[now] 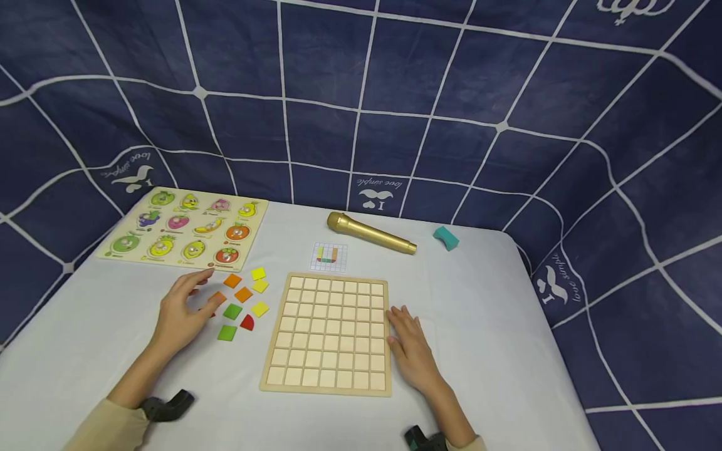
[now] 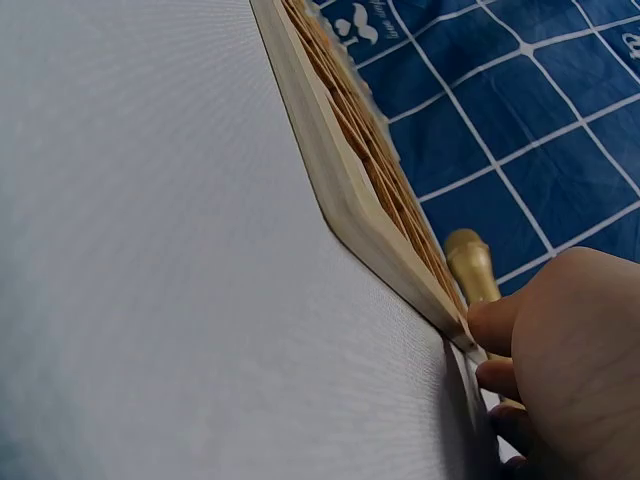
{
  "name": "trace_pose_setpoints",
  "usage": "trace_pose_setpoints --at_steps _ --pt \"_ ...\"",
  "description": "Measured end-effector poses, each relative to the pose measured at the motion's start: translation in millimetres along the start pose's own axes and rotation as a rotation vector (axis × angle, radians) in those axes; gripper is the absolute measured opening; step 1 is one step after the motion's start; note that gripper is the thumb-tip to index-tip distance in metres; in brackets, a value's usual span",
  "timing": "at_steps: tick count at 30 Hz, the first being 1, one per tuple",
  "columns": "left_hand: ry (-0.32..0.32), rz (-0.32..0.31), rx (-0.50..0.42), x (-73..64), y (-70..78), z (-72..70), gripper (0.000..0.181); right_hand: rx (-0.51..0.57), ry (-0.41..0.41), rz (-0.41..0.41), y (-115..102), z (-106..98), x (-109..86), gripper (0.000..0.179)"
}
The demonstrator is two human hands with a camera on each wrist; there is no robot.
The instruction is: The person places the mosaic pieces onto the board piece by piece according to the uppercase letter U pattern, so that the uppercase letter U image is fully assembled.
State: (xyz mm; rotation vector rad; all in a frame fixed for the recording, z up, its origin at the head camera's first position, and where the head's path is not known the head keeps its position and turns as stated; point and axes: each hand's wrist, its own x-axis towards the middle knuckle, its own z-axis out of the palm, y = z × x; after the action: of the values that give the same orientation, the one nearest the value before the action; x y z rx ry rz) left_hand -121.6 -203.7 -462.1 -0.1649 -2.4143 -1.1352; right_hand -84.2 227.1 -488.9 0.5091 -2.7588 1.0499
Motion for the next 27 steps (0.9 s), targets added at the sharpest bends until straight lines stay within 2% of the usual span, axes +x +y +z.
trace_pose_setpoints --at_steps 4,10,17,27 --pt "-0.040 0.015 0.019 9.9 4.0 6.7 0.054 -0.017 -0.013 -0.004 0 0 0.7 0.047" --pt "-0.086 0.019 0.025 29.5 2.3 20.6 0.052 -0.029 -0.034 0.008 -1 0 0.7 0.046" --pt "-0.142 -0.040 0.031 41.9 -0.2 38.0 0.044 -0.037 -0.036 -0.005 0 1 -0.3 0.046" --pt "-0.198 -0.127 0.192 48.6 6.2 52.3 0.037 -0.045 -0.030 -0.016 -1 -1 -1.0 0.046"
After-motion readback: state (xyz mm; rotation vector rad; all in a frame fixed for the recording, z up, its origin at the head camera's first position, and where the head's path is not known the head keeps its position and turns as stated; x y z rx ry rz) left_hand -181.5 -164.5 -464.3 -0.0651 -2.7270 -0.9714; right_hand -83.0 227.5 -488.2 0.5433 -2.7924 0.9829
